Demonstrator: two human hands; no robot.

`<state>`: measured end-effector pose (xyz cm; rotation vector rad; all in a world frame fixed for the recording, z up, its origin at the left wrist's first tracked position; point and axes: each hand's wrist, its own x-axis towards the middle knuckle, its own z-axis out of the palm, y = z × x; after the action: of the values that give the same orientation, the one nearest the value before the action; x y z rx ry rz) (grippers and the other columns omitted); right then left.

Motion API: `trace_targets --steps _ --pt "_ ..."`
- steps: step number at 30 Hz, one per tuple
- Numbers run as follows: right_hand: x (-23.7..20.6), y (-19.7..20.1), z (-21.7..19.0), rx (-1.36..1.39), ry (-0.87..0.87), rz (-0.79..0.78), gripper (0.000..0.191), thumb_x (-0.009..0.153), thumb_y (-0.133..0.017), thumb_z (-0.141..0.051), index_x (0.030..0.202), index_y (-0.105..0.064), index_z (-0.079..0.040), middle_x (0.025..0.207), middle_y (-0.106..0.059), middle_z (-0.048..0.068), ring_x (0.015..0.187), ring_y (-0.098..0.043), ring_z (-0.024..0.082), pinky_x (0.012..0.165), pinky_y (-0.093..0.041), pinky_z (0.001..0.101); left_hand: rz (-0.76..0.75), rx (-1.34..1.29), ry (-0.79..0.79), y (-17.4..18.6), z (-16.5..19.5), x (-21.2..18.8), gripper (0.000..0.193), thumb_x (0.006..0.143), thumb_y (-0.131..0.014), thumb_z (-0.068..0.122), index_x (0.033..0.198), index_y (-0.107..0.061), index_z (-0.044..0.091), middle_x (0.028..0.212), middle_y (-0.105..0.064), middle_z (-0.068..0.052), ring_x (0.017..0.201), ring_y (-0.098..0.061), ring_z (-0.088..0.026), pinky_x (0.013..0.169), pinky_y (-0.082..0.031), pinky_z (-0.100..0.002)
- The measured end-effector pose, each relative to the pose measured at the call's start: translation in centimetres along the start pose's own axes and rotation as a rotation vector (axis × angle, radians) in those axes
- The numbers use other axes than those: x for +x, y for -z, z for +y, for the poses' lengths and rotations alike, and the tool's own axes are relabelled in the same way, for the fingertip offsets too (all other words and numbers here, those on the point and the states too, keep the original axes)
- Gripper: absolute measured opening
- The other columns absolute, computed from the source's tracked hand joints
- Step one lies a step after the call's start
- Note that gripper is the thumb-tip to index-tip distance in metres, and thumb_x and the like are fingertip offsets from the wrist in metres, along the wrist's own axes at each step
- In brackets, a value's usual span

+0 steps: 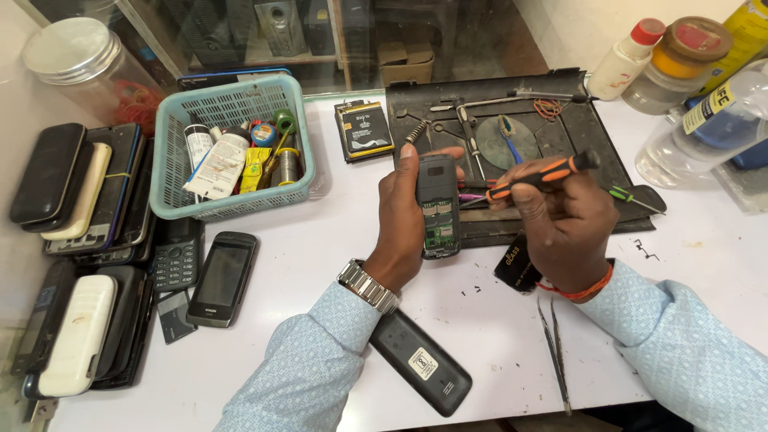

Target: The person uses a blue plastic pry tool and a screwdriver to open the back cover of a mobile phone and manipulate internal components. The person repeatedly pries and adjusts the phone's casing and circuit board while holding the device with the other hand.

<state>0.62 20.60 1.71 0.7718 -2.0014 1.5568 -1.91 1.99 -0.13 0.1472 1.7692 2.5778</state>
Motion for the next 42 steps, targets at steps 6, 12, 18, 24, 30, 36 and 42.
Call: trace_targets --steps 6,12,18,24,30,36,42 --pt "0.3 0.2 0.3 -0.024 -0.08 0.025 0.022 0.111 -0.062 -0.018 0.11 -0.059 0.003 0.099 -0.072 0.012 0.09 -0.074 0.015 0.082 -0.064 0.029 -0.011 0.032 -0.032 0.0 0.0 0.0 0.072 0.107 -0.026 0.055 0.123 -0.073 0.003 0.088 -0.072 -0.005 0.069 -0.065 -0.008 0.06 -0.057 -0.022" --pt "0.0 0.0 0.5 0.029 -0.047 0.022 0.022 0.111 -0.063 -0.018 0.112 -0.059 0.003 0.102 -0.072 0.012 0.092 -0.073 0.015 0.083 -0.063 0.0294 -0.005 0.018 -0.013 0.0 0.1 0.0 0.071 0.107 -0.026 0.054 0.123 -0.072 0.003 0.088 -0.072 -0.005 0.07 -0.065 -0.008 0.061 -0.057 -0.022" --pt "-0.1 0.0 0.7 0.015 -0.042 0.015 0.021 0.112 -0.063 -0.017 0.113 -0.058 0.003 0.102 -0.072 0.012 0.087 -0.073 0.014 0.083 -0.063 0.0292 -0.008 0.018 -0.032 -0.1 0.1 0.0 0.072 0.108 -0.026 0.054 0.123 -0.073 0.002 0.087 -0.071 -0.004 0.07 -0.064 -0.008 0.061 -0.056 -0.023" --pt "-0.1 0.0 0.8 -0.006 -0.055 0.018 0.02 0.11 -0.063 -0.015 0.111 -0.06 0.005 0.101 -0.072 0.013 0.091 -0.073 0.015 0.082 -0.063 0.0293 -0.014 0.018 -0.025 0.0 0.0 0.0 0.072 0.107 -0.026 0.054 0.123 -0.072 0.001 0.086 -0.071 -0.004 0.068 -0.064 -0.008 0.06 -0.056 -0.022" --pt "0.0 -0.1 0.4 -0.002 -0.08 0.007 0.02 0.109 -0.064 -0.015 0.112 -0.061 0.004 0.102 -0.073 0.013 0.092 -0.073 0.015 0.082 -0.063 0.029 -0.016 0.022 -0.035 0.0 -0.1 0.0 0.072 0.107 -0.026 0.055 0.122 -0.072 0.002 0.087 -0.071 -0.005 0.07 -0.067 -0.009 0.062 -0.058 -0.023" --pt "0.6 0.3 -1.0 -0.341 0.261 -0.069 0.014 0.106 -0.071 -0.008 0.114 -0.063 0.0 0.103 -0.073 0.014 0.097 -0.074 0.017 0.086 -0.06 0.0273 0.005 0.007 -0.015 -0.1 -0.1 0.0 0.071 0.107 -0.027 0.055 0.122 -0.072 0.002 0.088 -0.072 -0.006 0.072 -0.068 -0.01 0.063 -0.059 -0.024" --pt "0.6 0.0 -2.3 -0.221 0.102 -0.109 0.027 0.099 -0.071 -0.006 0.122 -0.062 0.006 0.105 -0.075 0.014 0.092 -0.075 0.018 0.081 -0.061 0.0278 -0.011 0.001 -0.019 0.0 -0.2 0.0 0.071 0.106 -0.027 0.055 0.122 -0.072 0.002 0.089 -0.071 -0.005 0.073 -0.068 -0.01 0.063 -0.06 -0.024"
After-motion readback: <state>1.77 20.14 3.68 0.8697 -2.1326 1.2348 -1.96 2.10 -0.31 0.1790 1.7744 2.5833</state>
